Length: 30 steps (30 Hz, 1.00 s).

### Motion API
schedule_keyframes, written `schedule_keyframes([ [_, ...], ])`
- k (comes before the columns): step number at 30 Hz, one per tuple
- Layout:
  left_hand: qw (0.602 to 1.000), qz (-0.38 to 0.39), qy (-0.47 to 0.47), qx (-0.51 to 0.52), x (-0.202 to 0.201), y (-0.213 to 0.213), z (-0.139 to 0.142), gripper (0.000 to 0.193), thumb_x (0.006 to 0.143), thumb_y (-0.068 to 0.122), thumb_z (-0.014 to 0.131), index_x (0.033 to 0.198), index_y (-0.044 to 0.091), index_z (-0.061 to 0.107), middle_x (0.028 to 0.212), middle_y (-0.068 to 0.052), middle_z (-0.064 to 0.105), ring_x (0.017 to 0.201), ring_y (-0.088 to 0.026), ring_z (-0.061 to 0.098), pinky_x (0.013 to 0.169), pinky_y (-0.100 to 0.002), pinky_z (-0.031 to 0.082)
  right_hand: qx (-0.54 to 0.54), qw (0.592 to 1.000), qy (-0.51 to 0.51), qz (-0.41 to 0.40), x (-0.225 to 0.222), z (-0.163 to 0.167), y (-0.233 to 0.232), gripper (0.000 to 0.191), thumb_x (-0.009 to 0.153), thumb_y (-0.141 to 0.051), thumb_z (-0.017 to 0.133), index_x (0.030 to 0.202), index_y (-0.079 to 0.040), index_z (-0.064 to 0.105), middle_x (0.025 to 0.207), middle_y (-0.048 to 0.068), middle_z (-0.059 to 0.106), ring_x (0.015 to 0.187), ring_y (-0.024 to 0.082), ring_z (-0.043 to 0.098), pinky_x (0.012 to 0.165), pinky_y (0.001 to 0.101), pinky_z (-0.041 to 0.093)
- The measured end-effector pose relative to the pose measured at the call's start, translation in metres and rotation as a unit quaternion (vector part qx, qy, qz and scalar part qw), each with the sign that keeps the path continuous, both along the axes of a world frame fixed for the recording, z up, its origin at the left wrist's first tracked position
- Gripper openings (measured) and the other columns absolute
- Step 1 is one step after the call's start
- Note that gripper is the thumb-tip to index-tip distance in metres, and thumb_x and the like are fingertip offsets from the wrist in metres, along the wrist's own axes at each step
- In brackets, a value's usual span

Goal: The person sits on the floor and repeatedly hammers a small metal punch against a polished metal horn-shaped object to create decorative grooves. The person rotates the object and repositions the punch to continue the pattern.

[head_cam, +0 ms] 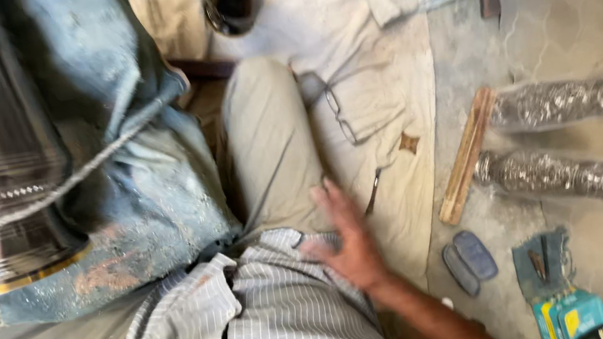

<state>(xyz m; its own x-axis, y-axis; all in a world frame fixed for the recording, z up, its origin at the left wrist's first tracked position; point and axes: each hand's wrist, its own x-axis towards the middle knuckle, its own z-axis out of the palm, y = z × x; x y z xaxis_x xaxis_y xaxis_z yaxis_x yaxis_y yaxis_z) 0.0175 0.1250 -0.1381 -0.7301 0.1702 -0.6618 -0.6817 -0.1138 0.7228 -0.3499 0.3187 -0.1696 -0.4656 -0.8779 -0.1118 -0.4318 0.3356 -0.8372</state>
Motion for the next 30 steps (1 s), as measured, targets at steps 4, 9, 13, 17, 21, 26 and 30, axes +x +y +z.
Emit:
schedule_keyframes([
  [4, 0.996, 0.002, -0.038, 0.077, 0.005, -0.008, 0.0, 0.029, 0.1, 0.026, 0.066, 0.122, 0.008, 0.071, 0.099, 0.0, 0.067, 0.092, -0.015, 0.061, 0.08, -0.03, 0.048, 0.023, 0.992, 0.08, 0.093, 0.017, 0.004, -0.032, 0.061, 0.099, -0.03, 0.07, 0.155, -0.016, 0.051, 0.173, 0.03, 0.011, 0.159, 0.041, 0.025, 0.124, 0.0517, 0.035],
  [9, 0.978, -0.003, -0.035, 0.203, 0.017, -0.042, 0.024, 0.029, 0.099, 0.026, 0.064, 0.119, 0.005, 0.072, 0.092, 0.002, 0.067, 0.083, -0.012, 0.058, 0.072, -0.028, 0.045, 0.009, 0.997, -0.077, -0.023, 0.006, -0.023, -0.031, 0.059, 0.103, -0.038, 0.061, 0.155, -0.015, 0.046, 0.175, 0.025, 0.014, 0.16, 0.036, 0.023, 0.126, 0.045, 0.029],
  [13, 0.966, 0.0, -0.018, 0.26, 0.01, -0.053, 0.046, 0.03, 0.099, 0.025, 0.063, 0.116, 0.003, 0.073, 0.086, 0.003, 0.066, 0.076, -0.009, 0.057, 0.067, -0.027, 0.043, 0.122, 0.954, -0.217, -0.166, 0.006, -0.032, -0.038, 0.056, 0.106, -0.042, 0.051, 0.15, -0.009, 0.043, 0.16, 0.023, 0.041, 0.149, 0.031, 0.038, 0.118, 0.0386, 0.033],
  [17, 0.963, 0.018, -0.016, 0.269, 0.0, -0.054, 0.057, 0.024, 0.097, 0.017, 0.065, 0.107, -0.002, 0.075, 0.081, 0.003, 0.067, 0.071, -0.008, 0.056, 0.062, -0.026, 0.041, 0.301, 0.901, -0.159, -0.27, 0.004, -0.03, -0.038, 0.049, 0.114, -0.03, 0.053, 0.128, 0.016, 0.062, 0.122, 0.043, 0.048, 0.119, 0.051, 0.045, 0.102, 0.0516, 0.045],
  [21, 0.969, 0.063, 0.001, 0.237, -0.009, -0.056, 0.055, 0.021, 0.094, 0.016, 0.076, 0.103, -0.003, 0.077, 0.076, 0.002, 0.061, 0.068, -0.009, 0.052, 0.061, -0.027, 0.041, 0.294, 0.932, -0.024, -0.212, -0.001, -0.027, -0.04, 0.042, 0.11, -0.029, 0.054, 0.132, 0.005, 0.063, 0.135, 0.034, 0.056, 0.127, 0.043, 0.051, 0.106, 0.0458, 0.045],
  [26, 0.99, 0.057, 0.021, 0.127, -0.015, -0.043, 0.06, 0.037, 0.094, 0.036, 0.079, 0.089, -0.001, 0.075, 0.075, 0.001, 0.054, 0.065, -0.014, 0.051, 0.056, -0.032, 0.04, -0.028, 0.998, 0.055, 0.023, 0.012, -0.021, -0.065, 0.049, 0.104, -0.018, 0.061, 0.149, -0.001, 0.053, 0.164, 0.036, 0.022, 0.153, 0.047, 0.024, 0.119, 0.0457, 0.033],
  [30, 1.0, -0.014, 0.004, 0.02, -0.015, -0.04, 0.045, 0.044, 0.09, 0.049, 0.079, 0.103, 0.007, 0.086, 0.083, -0.002, 0.072, 0.078, -0.013, 0.062, 0.067, -0.031, 0.054, 0.057, 0.979, 0.171, 0.096, 0.019, -0.002, -0.096, 0.055, 0.098, -0.016, 0.059, 0.152, -0.007, 0.053, 0.166, 0.034, 0.017, 0.156, 0.044, 0.021, 0.123, 0.058, 0.027],
])
